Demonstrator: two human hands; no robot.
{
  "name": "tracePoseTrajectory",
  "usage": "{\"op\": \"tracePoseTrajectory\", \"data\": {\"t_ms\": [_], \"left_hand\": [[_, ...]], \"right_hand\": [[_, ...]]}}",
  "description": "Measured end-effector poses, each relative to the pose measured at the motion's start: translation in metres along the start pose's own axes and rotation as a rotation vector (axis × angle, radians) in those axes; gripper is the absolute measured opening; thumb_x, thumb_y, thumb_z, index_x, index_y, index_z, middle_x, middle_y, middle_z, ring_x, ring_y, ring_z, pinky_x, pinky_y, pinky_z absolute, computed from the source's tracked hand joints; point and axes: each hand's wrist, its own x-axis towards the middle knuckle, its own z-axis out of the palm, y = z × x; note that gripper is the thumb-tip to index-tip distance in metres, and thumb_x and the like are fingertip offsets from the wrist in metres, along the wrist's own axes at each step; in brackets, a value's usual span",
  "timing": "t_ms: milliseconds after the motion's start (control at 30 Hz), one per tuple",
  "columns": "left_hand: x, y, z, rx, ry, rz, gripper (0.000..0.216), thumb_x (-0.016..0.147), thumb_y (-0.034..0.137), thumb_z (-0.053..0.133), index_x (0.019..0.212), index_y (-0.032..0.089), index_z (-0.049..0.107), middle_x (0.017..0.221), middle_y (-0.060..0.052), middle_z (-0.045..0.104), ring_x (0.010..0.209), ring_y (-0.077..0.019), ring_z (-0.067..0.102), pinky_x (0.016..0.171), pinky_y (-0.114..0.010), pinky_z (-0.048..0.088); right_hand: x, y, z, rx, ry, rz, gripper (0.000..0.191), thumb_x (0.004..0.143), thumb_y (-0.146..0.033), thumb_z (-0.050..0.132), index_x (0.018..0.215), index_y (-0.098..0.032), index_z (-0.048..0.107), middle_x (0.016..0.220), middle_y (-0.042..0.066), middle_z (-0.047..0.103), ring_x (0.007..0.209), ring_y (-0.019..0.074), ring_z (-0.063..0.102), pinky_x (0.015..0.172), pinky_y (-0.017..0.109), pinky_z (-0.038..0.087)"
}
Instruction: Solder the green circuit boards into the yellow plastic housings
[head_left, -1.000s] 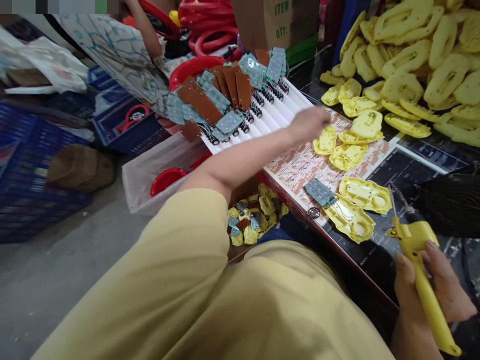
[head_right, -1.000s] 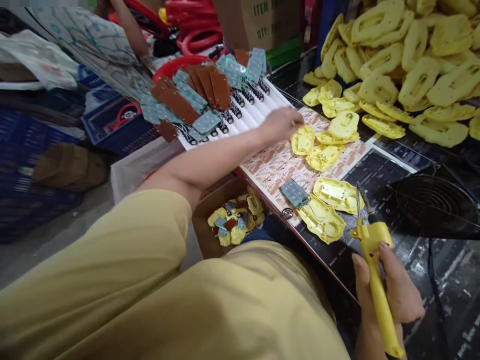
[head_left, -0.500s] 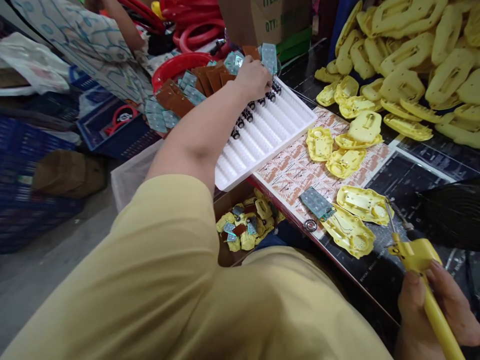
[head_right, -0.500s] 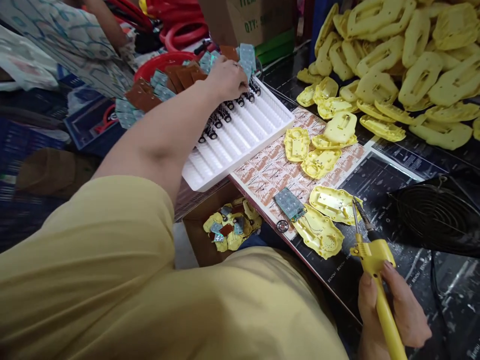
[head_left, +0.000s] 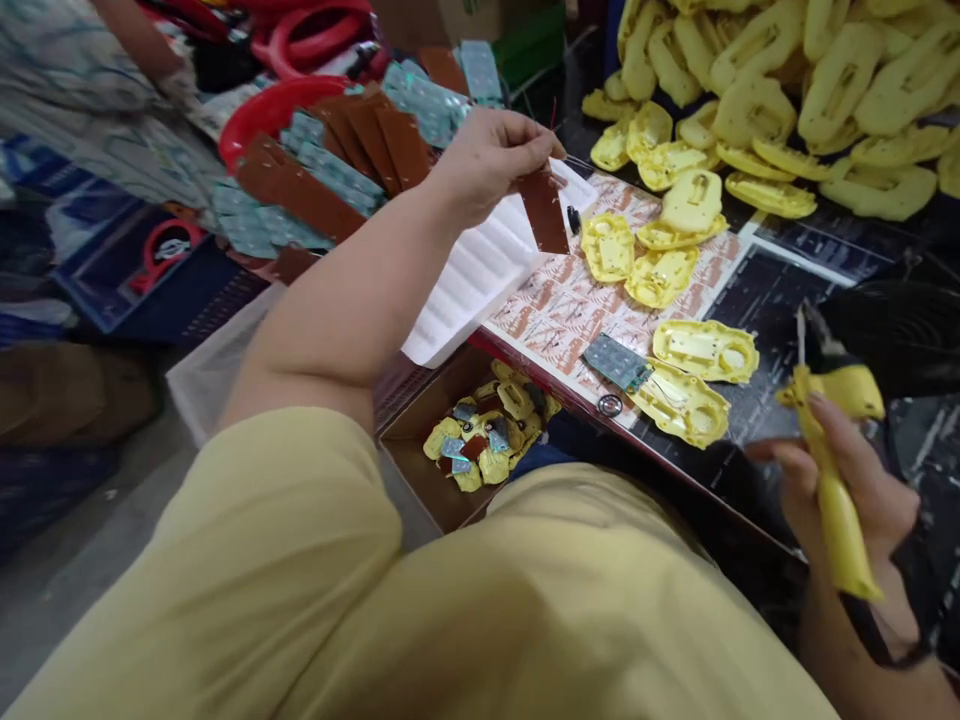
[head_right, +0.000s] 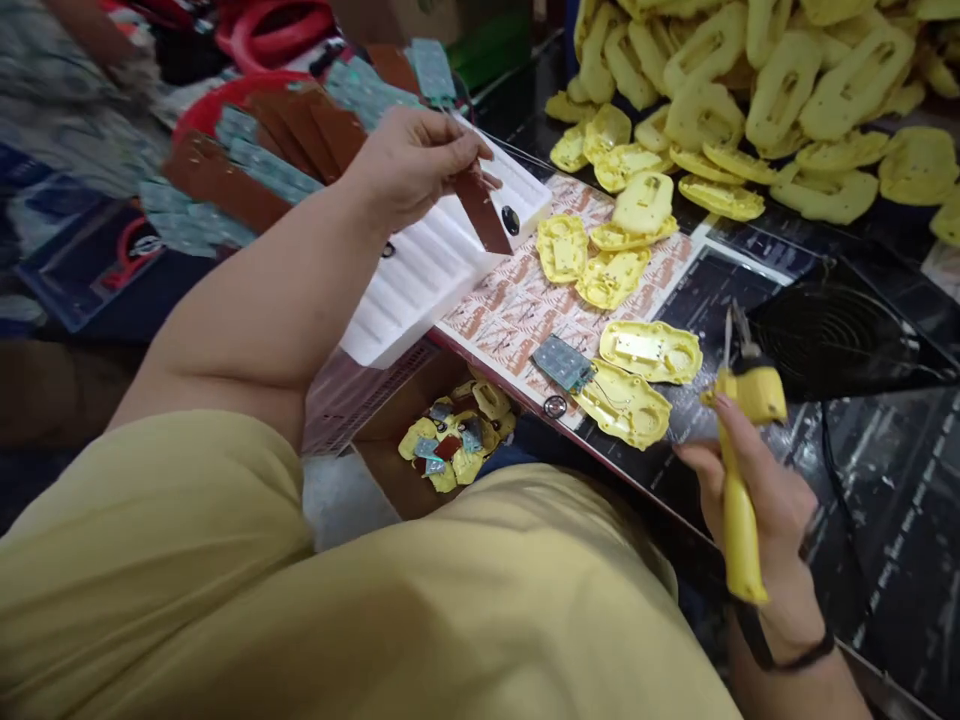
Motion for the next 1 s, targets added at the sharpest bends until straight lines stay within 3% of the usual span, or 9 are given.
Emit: {"op": "tracePoseTrajectory", "data": {"t_ms": [100, 200, 267, 367, 467, 700, 800, 900, 1000], "left_hand": [[-0.009, 0.002, 0.043, -0.147, -0.197, -0.061, 0.078, 0.053, 0.087, 0.099, 0.086, 0.023, 0.068, 0.069, 0.005, 0.062, 0.078, -0.0132, 0.062, 0.091, -0.039, 0.059], [-0.014, 0.001, 0.086, 0.07, -0.4, 0.04, 0.054, 0.082, 0.071, 0.087, 0.093, 0.02, 0.078, 0.076, 0.0, 0.07, 0.082, -0.0168, 0.069, 0.084, -0.038, 0.057], [-0.015, 0.002, 0.112, 0.25, -0.517, 0.135, 0.035, 0.093, 0.052, 0.079, 0.098, 0.018, 0.083, 0.084, -0.003, 0.076, 0.089, -0.0187, 0.074, 0.085, -0.036, 0.056], [-0.015, 0.003, 0.144, 0.372, -0.602, 0.236, 0.021, 0.093, 0.031, 0.076, 0.107, 0.019, 0.087, 0.092, -0.002, 0.081, 0.093, -0.0187, 0.077, 0.089, -0.032, 0.057], [-0.016, 0.005, 0.164, 0.415, -0.602, 0.286, 0.022, 0.092, 0.02, 0.074, 0.11, 0.019, 0.087, 0.096, -0.003, 0.082, 0.099, -0.0194, 0.077, 0.093, -0.032, 0.056], [-0.028, 0.007, 0.194, 0.531, -0.616, 0.3, 0.017, 0.091, 0.016, 0.074, 0.102, 0.02, 0.087, 0.093, -0.002, 0.082, 0.099, -0.021, 0.077, 0.095, -0.032, 0.055], [-0.032, 0.001, 0.203, 0.573, -0.593, 0.348, 0.017, 0.093, 0.021, 0.073, 0.103, 0.021, 0.087, 0.095, -0.003, 0.082, 0.1, -0.0222, 0.077, 0.097, -0.034, 0.056], [-0.033, -0.004, 0.207, 0.613, -0.579, 0.418, 0.018, 0.096, 0.025, 0.07, 0.102, 0.022, 0.087, 0.101, -0.004, 0.083, 0.104, -0.0239, 0.077, 0.101, -0.037, 0.056], [-0.033, -0.005, 0.208, 0.652, -0.569, 0.432, 0.021, 0.097, 0.026, 0.068, 0.102, 0.022, 0.087, 0.108, -0.006, 0.084, 0.109, -0.0263, 0.077, 0.104, -0.041, 0.055]], "right_hand": [[0.044, -0.004, 0.012, 0.05, -0.057, -0.139, 0.024, 0.111, -0.046, 0.065, 0.115, -0.029, 0.082, 0.089, 0.002, 0.085, 0.068, 0.019, 0.08, 0.065, 0.025, 0.063], [0.077, 0.01, 0.038, 0.088, -0.179, -0.176, 0.029, 0.113, -0.047, 0.059, 0.117, -0.026, 0.078, 0.115, 0.01, 0.085, 0.104, 0.0239, 0.083, 0.093, 0.034, 0.067], [0.088, 0.022, 0.054, 0.066, -0.221, -0.159, 0.029, 0.112, -0.047, 0.057, 0.117, -0.026, 0.076, 0.117, 0.011, 0.084, 0.112, 0.0273, 0.081, 0.104, 0.043, 0.065], [0.087, 0.033, 0.064, 0.003, -0.305, -0.138, 0.025, 0.11, -0.044, 0.06, 0.119, -0.026, 0.074, 0.112, 0.01, 0.084, 0.108, 0.0295, 0.08, 0.099, 0.046, 0.065], [0.071, 0.032, 0.056, -0.1, -0.352, -0.158, 0.024, 0.109, -0.041, 0.063, 0.123, -0.025, 0.074, 0.108, 0.01, 0.083, 0.097, 0.03, 0.08, 0.086, 0.042, 0.065], [0.023, -0.003, 0.006, -0.12, 0.013, -0.26, 0.013, 0.107, -0.034, 0.075, 0.116, -0.025, 0.079, 0.092, 0.003, 0.083, 0.076, 0.02, 0.079, 0.074, 0.029, 0.062], [0.007, -0.01, -0.023, -0.134, 0.129, -0.303, 0.032, 0.106, -0.047, 0.077, 0.131, -0.027, 0.078, 0.081, 0.0, 0.08, 0.062, 0.017, 0.073, 0.061, 0.026, 0.056], [-0.006, -0.007, -0.048, -0.214, 0.24, -0.309, 0.056, 0.11, -0.058, 0.068, 0.154, -0.024, 0.069, 0.084, 0.005, 0.081, 0.064, 0.0211, 0.074, 0.055, 0.029, 0.054], [-0.018, -0.002, -0.056, -0.266, 0.284, -0.284, 0.052, 0.109, -0.048, 0.069, 0.155, -0.024, 0.07, 0.09, 0.006, 0.083, 0.067, 0.0222, 0.076, 0.06, 0.031, 0.059]]}}
